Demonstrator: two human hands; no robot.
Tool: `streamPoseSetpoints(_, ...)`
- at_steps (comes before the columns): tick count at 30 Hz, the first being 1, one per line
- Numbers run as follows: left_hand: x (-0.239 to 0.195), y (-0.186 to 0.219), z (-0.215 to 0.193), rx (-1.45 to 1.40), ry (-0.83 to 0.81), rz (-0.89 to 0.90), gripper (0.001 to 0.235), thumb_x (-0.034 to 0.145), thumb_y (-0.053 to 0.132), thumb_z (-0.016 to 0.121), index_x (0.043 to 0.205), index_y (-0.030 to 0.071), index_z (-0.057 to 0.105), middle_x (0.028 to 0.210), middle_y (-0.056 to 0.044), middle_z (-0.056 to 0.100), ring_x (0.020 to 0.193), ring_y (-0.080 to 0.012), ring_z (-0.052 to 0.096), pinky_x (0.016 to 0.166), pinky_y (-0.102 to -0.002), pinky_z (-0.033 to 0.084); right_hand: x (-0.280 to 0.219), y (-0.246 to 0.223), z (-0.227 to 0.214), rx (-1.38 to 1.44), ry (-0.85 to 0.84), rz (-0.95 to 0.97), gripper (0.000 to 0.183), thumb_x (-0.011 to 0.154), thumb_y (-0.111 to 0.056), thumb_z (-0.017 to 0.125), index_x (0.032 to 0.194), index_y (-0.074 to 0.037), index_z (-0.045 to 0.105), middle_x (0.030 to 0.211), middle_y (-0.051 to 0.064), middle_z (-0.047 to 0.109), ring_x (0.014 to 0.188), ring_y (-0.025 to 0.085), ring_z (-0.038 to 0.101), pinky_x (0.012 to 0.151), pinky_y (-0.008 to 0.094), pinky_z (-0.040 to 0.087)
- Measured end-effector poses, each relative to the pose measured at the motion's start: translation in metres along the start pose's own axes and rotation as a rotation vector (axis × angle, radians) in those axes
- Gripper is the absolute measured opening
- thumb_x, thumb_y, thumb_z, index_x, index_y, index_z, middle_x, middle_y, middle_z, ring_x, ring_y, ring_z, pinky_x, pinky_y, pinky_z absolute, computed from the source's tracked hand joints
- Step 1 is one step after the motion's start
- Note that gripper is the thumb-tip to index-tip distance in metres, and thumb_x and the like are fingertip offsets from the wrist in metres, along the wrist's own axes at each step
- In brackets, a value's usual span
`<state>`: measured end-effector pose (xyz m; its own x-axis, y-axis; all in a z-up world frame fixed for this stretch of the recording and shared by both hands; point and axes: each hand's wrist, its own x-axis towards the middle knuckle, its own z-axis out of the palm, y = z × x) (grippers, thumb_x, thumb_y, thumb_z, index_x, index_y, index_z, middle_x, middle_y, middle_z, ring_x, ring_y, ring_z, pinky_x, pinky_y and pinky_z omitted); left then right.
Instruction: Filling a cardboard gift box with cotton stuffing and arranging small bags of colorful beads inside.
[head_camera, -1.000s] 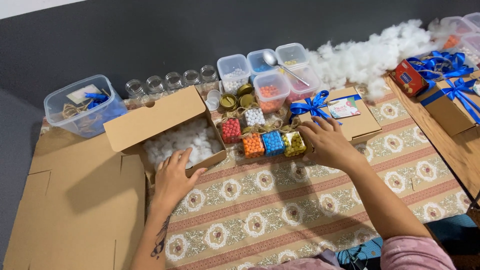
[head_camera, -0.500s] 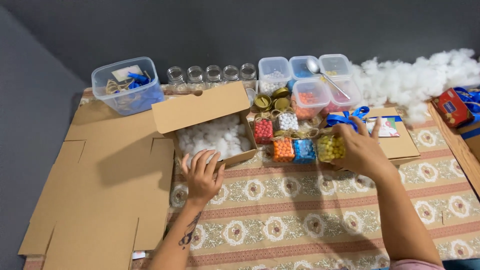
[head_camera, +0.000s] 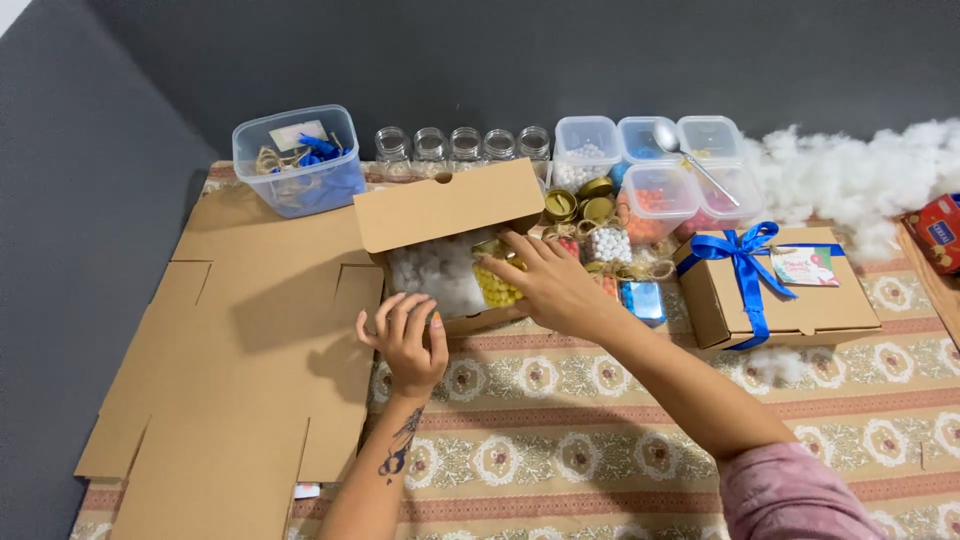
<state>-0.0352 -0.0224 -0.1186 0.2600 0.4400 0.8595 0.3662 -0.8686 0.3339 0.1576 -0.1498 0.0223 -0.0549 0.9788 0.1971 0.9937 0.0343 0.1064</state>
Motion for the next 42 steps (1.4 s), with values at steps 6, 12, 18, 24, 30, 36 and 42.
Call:
streamPoseSetpoints(6,-0.007,-0.012,0.005,0.011,-0.142,-0.067,0.016,0.097,0.029,0.060,0.096,0.019,0.073,0.099,0.003,0.065,0.109,-0.0224,0.056,0.107,-0.056,0.020,0.034,0.032,0.005,0.066,-0.575,0.097,0.106,0.065,-0.057,0.089,0.154,-0.023,0.043,0.137,0.023,0.055,0.125,0.043,0.061,0.105,0.051,0.049)
streamPoseSetpoints(12,-0.004,-0.010,0.003,0.000,-0.180,-0.075,0.016,0.095,0.031,0.062,0.096,0.019,0.073,0.093,0.002,0.063,0.103,-0.0225,0.056,0.106,-0.057,0.026,0.042,0.051,0.039,-0.021,-0.702,0.014,0.102,0.066,-0.082,0.070,0.152,-0.033,0.047,0.147,0.012,0.057,0.138,0.034,0.051,0.113,0.047,0.035)
streamPoseSetpoints(18,-0.009,-0.015,0.006,0.040,-0.185,-0.066,0.014,0.091,0.031,0.064,0.095,0.022,0.073,0.093,0.004,0.063,0.103,-0.0215,0.057,0.107,-0.057,0.025,0.037,0.031,-0.009,0.057,-0.745,0.111,0.096,0.077,-0.081,0.063,0.157,-0.032,0.041,0.159,0.012,0.045,0.148,0.036,0.035,0.112,0.046,0.030)
streamPoseSetpoints(24,-0.008,-0.014,0.007,0.023,-0.124,-0.031,0.010,0.087,0.027,0.067,0.094,0.025,0.073,0.094,0.006,0.066,0.102,-0.0210,0.059,0.108,-0.056,0.024,-0.014,0.035,-0.010,0.160,-0.423,0.093,0.091,0.082,-0.071,0.066,0.155,-0.022,0.044,0.160,0.021,0.037,0.148,0.046,0.030,0.115,0.061,0.031)
streamPoseSetpoints(30,-0.006,-0.012,0.004,0.016,-0.122,-0.029,0.009,0.087,0.024,0.067,0.094,0.025,0.074,0.095,0.007,0.065,0.102,-0.0206,0.059,0.108,-0.055,0.025,-0.098,0.067,-0.043,0.420,-0.115,0.314,0.055,0.092,-0.031,0.071,0.141,-0.010,0.061,0.133,0.024,0.065,0.125,0.045,0.060,0.104,0.054,0.048)
streamPoseSetpoints(36,-0.010,-0.017,0.007,0.026,-0.110,0.001,0.007,0.090,0.025,0.068,0.094,0.025,0.073,0.098,0.007,0.066,0.103,-0.0220,0.059,0.108,-0.055,0.024,-0.163,0.104,-0.040,0.323,-0.255,0.620,0.065,0.081,-0.017,0.079,0.143,-0.018,0.058,0.137,0.019,0.064,0.131,0.040,0.059,0.107,0.049,0.050)
streamPoseSetpoints(42,-0.009,-0.015,0.009,0.001,-0.093,-0.011,0.006,0.091,0.022,0.068,0.091,0.023,0.074,0.098,0.006,0.066,0.102,-0.0212,0.058,0.105,-0.053,0.028,-0.155,0.097,0.000,0.263,-0.301,0.505,0.113,0.064,-0.044,0.095,0.156,-0.022,0.033,0.156,0.021,0.040,0.142,0.045,0.042,0.110,0.057,0.043)
